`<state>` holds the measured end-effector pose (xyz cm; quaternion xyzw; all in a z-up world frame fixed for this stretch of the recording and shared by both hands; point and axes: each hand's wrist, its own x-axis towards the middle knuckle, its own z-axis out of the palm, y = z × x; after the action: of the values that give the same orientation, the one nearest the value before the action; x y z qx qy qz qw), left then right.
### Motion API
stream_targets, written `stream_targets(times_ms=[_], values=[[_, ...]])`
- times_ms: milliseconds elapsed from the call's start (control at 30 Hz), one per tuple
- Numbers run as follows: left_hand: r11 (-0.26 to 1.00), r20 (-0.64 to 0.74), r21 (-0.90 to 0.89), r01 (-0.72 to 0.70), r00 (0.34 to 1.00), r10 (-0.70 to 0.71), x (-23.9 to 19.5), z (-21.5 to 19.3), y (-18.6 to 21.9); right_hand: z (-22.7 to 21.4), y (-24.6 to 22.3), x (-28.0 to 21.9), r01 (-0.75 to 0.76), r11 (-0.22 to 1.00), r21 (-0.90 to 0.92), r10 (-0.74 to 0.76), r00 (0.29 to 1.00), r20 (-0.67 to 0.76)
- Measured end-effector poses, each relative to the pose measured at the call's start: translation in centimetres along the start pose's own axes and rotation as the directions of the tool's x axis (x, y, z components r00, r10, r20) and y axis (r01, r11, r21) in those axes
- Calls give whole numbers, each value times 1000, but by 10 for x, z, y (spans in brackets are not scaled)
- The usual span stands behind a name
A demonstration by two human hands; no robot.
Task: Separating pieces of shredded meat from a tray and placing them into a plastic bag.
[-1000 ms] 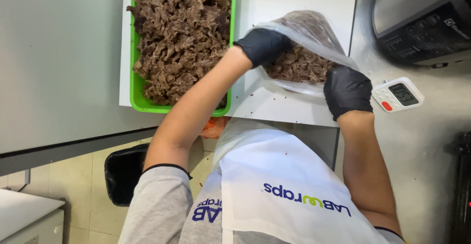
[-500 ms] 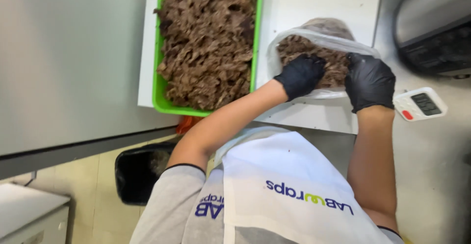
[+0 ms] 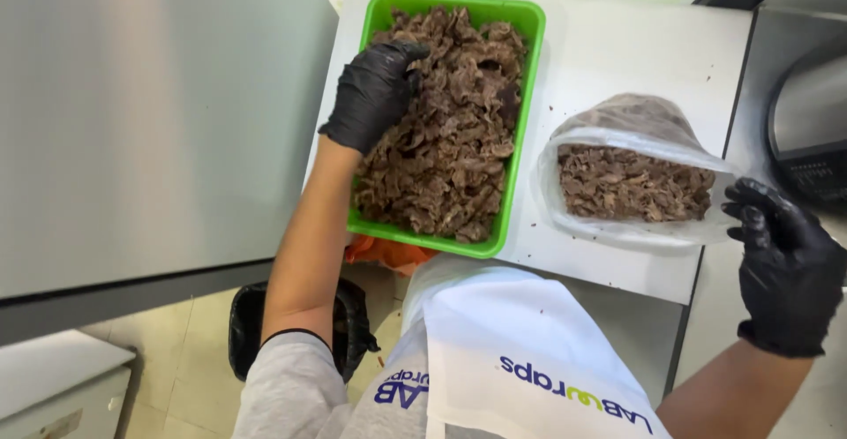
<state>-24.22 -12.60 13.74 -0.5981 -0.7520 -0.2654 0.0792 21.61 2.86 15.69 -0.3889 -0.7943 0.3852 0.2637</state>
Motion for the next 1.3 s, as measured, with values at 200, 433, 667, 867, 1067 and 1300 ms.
stream_targets(times_ms=[200,433,667,867,1067,1300], values=[[987,447,4,-158,884,139,16,104,-15,9,-28,-7,60,980,-192,-69,997,-41],[940,236,-300,166,967,-95,32,82,-18,20,-40,-21,24,944,-330,-46,997,-59],[575,381,-758,309,925,6,5,41,84,48,-30,-19,-35,991,126,30,999,42],[513,494,-744,429,869,-10,-38,151,182,91,17,-14,-163,849,503,174,984,25],[545,425,-730,412,898,-109,-46,185,219,99,80,-11,-228,884,407,280,957,-71],[464,382,-754,465,885,-265,-51,251,215,112,81,3,-163,910,381,251,948,-194]])
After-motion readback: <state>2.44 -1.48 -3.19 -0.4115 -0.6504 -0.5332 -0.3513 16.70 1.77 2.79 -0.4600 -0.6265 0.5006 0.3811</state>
